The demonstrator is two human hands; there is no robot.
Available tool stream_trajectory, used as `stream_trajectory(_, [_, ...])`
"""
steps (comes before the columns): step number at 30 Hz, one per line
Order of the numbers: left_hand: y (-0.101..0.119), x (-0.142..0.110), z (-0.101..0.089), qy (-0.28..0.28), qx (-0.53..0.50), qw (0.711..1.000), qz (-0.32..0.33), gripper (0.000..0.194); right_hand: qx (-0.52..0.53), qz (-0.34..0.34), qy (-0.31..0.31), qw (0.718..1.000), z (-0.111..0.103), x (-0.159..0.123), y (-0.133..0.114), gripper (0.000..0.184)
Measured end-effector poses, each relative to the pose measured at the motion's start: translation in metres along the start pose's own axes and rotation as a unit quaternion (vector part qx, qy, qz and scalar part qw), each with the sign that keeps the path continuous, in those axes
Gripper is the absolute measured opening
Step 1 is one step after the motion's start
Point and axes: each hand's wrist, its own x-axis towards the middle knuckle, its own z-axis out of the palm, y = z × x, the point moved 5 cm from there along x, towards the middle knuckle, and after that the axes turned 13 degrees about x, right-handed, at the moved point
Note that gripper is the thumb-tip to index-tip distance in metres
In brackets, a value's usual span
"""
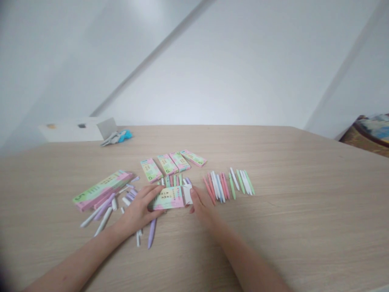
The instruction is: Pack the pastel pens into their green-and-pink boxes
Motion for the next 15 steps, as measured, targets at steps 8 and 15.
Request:
stream_trajectory(8, [0.001, 0.001, 0.000, 0.004, -0.016, 1.000, -0.007, 0.058, 0.034, -0.019, -0.076, 0.996, 0.010, -0.010, -0.021, 0.044])
stream_trajectory(15, [-0.001, 0.000, 0.002, -0.002, -0.017, 1.000, -0.014, 0.058, -0.039, -0.078, -0.032, 0.996, 0.006, -0.011, -0.021, 0.068])
